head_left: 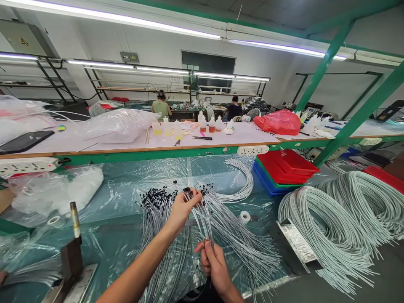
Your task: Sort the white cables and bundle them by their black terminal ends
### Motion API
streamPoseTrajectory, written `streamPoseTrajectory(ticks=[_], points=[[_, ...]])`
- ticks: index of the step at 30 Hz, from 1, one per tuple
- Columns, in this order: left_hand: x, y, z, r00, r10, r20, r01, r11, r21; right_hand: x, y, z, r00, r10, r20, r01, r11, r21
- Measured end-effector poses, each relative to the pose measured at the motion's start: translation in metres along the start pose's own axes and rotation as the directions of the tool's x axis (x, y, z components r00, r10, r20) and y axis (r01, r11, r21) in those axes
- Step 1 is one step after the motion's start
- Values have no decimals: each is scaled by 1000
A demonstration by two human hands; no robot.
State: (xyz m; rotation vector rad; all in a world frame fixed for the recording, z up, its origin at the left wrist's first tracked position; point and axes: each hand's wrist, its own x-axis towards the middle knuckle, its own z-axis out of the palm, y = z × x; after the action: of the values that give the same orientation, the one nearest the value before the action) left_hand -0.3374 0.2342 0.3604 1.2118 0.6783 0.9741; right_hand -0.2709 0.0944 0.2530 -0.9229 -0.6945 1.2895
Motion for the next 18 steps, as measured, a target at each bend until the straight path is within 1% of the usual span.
streamPoseTrajectory(ticks=[7,10,13,16,18], points=[[0,1,-2,1000,-12,-9,12,1000,-11,2,2,0,1000,21,0,-21,1000,4],[-1,4,-2,999,-21,-35,20,1000,-16,2,2,0,1000,18,5,-18,1000,17],[-1,5,-5,998,-20,-54,23,998,56,2,2,0,1000,12,8,-13,1000,27],[-1,5,-7,1000,-14,-19,16,992,129,1,4,-1,1000,13,14,-13,1000,24],[-1,5,-8,1000,-9,-8,10,991,132,1,5,-1,1000,13,13,-13,1000,15]])
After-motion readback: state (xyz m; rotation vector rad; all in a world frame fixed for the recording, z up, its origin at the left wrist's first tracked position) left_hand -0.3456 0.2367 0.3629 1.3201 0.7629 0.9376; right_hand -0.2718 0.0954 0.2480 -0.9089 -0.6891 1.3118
